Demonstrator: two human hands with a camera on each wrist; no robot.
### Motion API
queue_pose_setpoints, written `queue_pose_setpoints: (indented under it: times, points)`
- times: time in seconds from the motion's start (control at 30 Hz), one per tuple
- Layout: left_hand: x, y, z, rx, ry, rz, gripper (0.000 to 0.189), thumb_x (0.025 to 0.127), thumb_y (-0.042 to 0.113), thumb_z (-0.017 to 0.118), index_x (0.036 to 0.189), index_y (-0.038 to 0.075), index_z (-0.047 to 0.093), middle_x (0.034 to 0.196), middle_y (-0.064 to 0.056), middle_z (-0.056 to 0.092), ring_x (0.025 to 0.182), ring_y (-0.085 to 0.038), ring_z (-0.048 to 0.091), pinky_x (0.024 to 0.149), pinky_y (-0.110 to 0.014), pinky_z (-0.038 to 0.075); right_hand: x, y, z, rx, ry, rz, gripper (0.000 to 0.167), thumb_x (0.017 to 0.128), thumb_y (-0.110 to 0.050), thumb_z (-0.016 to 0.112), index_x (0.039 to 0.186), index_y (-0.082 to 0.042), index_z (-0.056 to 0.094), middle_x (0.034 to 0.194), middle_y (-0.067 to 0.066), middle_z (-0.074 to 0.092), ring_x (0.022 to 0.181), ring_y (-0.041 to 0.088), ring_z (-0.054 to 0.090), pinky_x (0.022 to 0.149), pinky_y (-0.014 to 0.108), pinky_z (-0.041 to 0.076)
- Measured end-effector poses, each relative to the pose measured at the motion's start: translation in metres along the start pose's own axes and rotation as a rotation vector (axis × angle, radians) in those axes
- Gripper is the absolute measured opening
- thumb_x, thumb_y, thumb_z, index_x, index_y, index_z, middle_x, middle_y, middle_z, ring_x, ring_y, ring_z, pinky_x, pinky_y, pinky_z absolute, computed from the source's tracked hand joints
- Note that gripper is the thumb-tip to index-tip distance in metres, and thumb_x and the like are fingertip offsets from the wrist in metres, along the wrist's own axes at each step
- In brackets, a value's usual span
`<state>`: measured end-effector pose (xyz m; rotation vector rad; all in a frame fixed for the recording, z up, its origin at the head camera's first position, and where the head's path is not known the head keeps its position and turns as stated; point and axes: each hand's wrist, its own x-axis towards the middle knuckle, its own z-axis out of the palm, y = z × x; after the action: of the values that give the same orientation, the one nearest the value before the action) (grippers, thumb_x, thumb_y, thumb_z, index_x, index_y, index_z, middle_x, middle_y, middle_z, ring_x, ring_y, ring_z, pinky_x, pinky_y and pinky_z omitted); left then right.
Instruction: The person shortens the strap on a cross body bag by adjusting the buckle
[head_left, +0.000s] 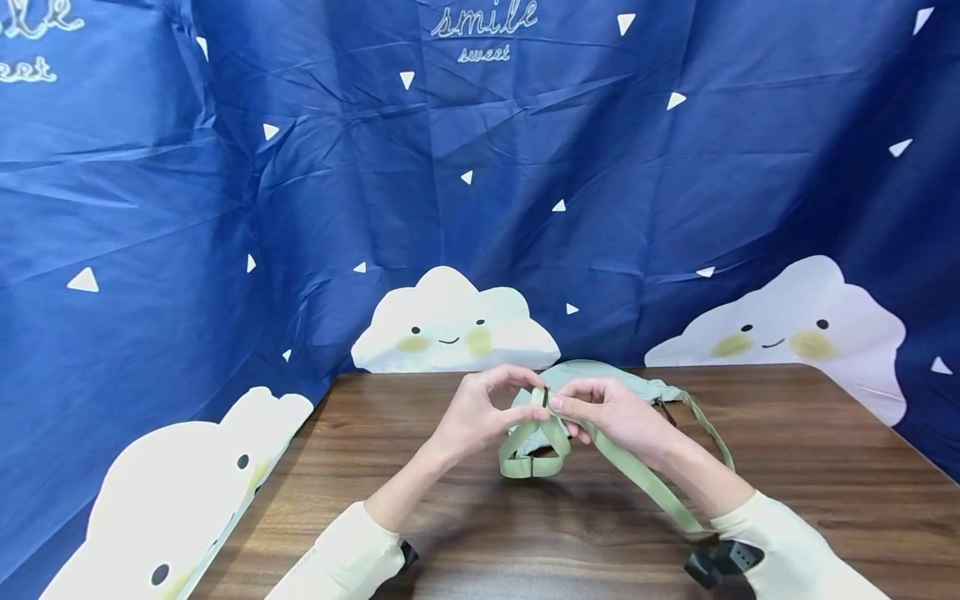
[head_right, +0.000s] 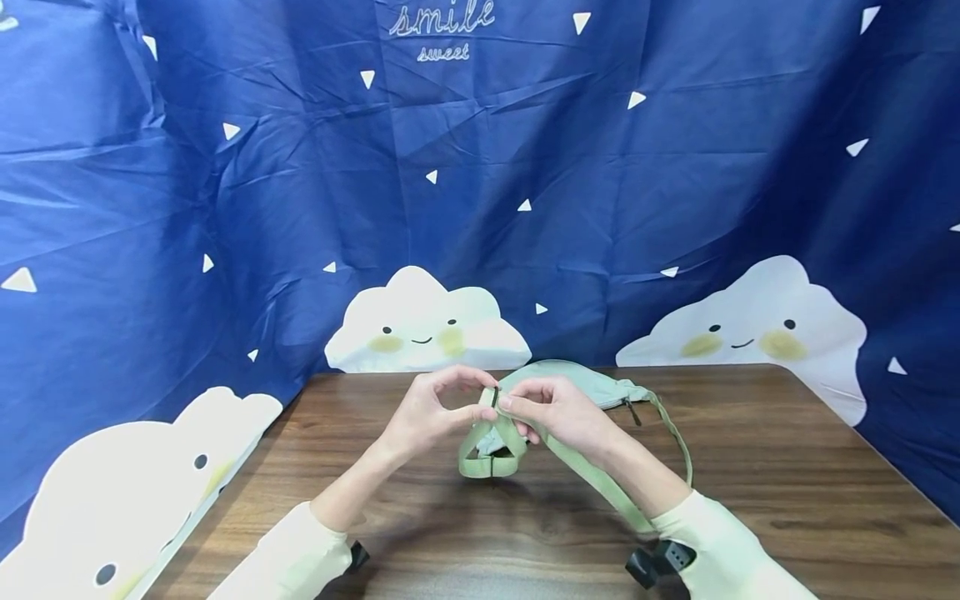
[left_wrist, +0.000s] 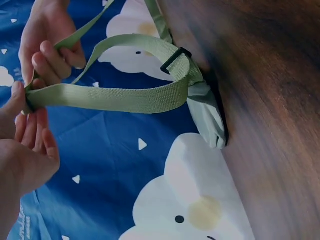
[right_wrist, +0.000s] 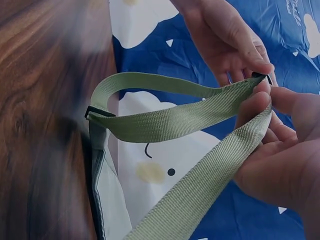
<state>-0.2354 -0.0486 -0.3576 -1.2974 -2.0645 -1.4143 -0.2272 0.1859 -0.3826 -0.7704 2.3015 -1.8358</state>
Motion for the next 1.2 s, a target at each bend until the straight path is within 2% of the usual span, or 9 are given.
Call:
queue_pose_setpoints:
  times: [0.07, 0.17, 0.33, 0.57, 0.67, 0.77, 0.97, 1.1, 1.2]
  points:
    - [0.0, -0.003, 0.001, -0.01, -0.016, 0.022, 0.033, 0.078, 0.001, 0.087, 0.108, 0.001, 0.073, 0.103, -0.008, 0.074, 0.097, -0.015, 0.066, 0.086, -0.042, 0.054, 0.0, 0.0, 0.0, -0.004, -0.006, -0.02, 0.026, 0.101, -0.027, 0.066, 0.098, -0.001, 0.071, 0.07, 0.01, 0.058, 0.06, 0.018, 0.052, 0.057, 0.029, 0.043]
    - [0.0, -0.014, 0.003, -0.015, -0.025, 0.042, 0.034, 0.079, 0.004, 0.088, 0.11, 0.003, 0.073, 0.104, -0.006, 0.074, 0.098, -0.018, 0.067, 0.087, -0.043, 0.055, -0.001, 0.001, 0.001, -0.007, -0.013, -0.05, 0.022, 0.102, -0.024, 0.065, 0.098, -0.003, 0.071, 0.07, 0.01, 0.058, 0.06, 0.017, 0.053, 0.059, 0.029, 0.043]
    - [-0.001, -0.031, 0.006, -0.014, -0.035, 0.028, 0.036, 0.08, 0.013, 0.09, 0.112, 0.011, 0.074, 0.106, 0.003, 0.073, 0.099, -0.013, 0.066, 0.088, -0.04, 0.054, -0.002, 0.001, 0.003, 0.017, -0.013, -0.055, 0.021, 0.102, -0.023, 0.065, 0.098, -0.004, 0.071, 0.071, 0.009, 0.058, 0.06, 0.018, 0.052, 0.059, 0.028, 0.043]
    - [-0.004, -0.036, 0.005, -0.029, -0.076, -0.015, 0.037, 0.081, 0.023, 0.089, 0.113, 0.018, 0.072, 0.107, 0.013, 0.07, 0.099, -0.013, 0.064, 0.089, -0.038, 0.052, -0.004, 0.001, 0.006, 0.063, -0.014, -0.088, 0.019, 0.103, -0.018, 0.062, 0.099, -0.001, 0.069, 0.071, 0.008, 0.057, 0.06, 0.016, 0.052, 0.056, 0.026, 0.043]
    - [-0.004, -0.037, 0.003, -0.016, -0.089, 0.013, 0.036, 0.08, 0.025, 0.09, 0.111, 0.021, 0.071, 0.106, 0.014, 0.068, 0.099, -0.014, 0.062, 0.087, -0.034, 0.051, -0.003, 0.0, 0.006, 0.054, -0.013, -0.105, 0.017, 0.103, -0.016, 0.063, 0.099, -0.001, 0.07, 0.07, 0.008, 0.058, 0.059, 0.016, 0.052, 0.054, 0.027, 0.042]
    - [-0.003, -0.038, 0.001, -0.001, -0.064, 0.056, 0.035, 0.079, 0.024, 0.091, 0.108, 0.022, 0.072, 0.104, 0.013, 0.068, 0.097, -0.012, 0.061, 0.085, -0.033, 0.05, -0.002, 0.0, 0.006, 0.052, -0.019, -0.097, 0.02, 0.104, -0.017, 0.062, 0.099, 0.001, 0.07, 0.071, 0.008, 0.059, 0.06, 0.015, 0.052, 0.054, 0.026, 0.043]
    - [-0.001, -0.036, 0.001, -0.023, 0.03, 0.065, 0.034, 0.079, 0.014, 0.09, 0.107, 0.014, 0.071, 0.1, 0.006, 0.07, 0.093, -0.013, 0.065, 0.082, -0.043, 0.054, -0.003, -0.003, 0.002, 0.177, -0.03, 0.013, 0.031, 0.103, -0.022, 0.062, 0.105, 0.009, 0.064, 0.072, 0.006, 0.057, 0.064, 0.014, 0.053, 0.058, 0.022, 0.043]
    - [0.0, -0.023, 0.001, -0.049, 0.031, 0.052, 0.034, 0.078, 0.006, 0.089, 0.105, 0.005, 0.068, 0.101, -0.004, 0.071, 0.094, -0.017, 0.065, 0.083, -0.046, 0.055, -0.003, -0.005, 0.0, 0.183, -0.034, 0.027, 0.029, 0.102, -0.022, 0.065, 0.106, 0.007, 0.065, 0.073, 0.007, 0.058, 0.065, 0.015, 0.053, 0.058, 0.022, 0.042]
    - [0.0, -0.01, 0.001, -0.075, 0.016, 0.038, 0.034, 0.079, 0.001, 0.087, 0.104, 0.002, 0.064, 0.102, -0.009, 0.071, 0.094, -0.019, 0.065, 0.085, -0.042, 0.055, -0.004, -0.004, 0.001, 0.153, -0.024, 0.001, 0.026, 0.102, -0.023, 0.065, 0.105, 0.003, 0.067, 0.074, 0.008, 0.058, 0.065, 0.016, 0.053, 0.058, 0.023, 0.042]
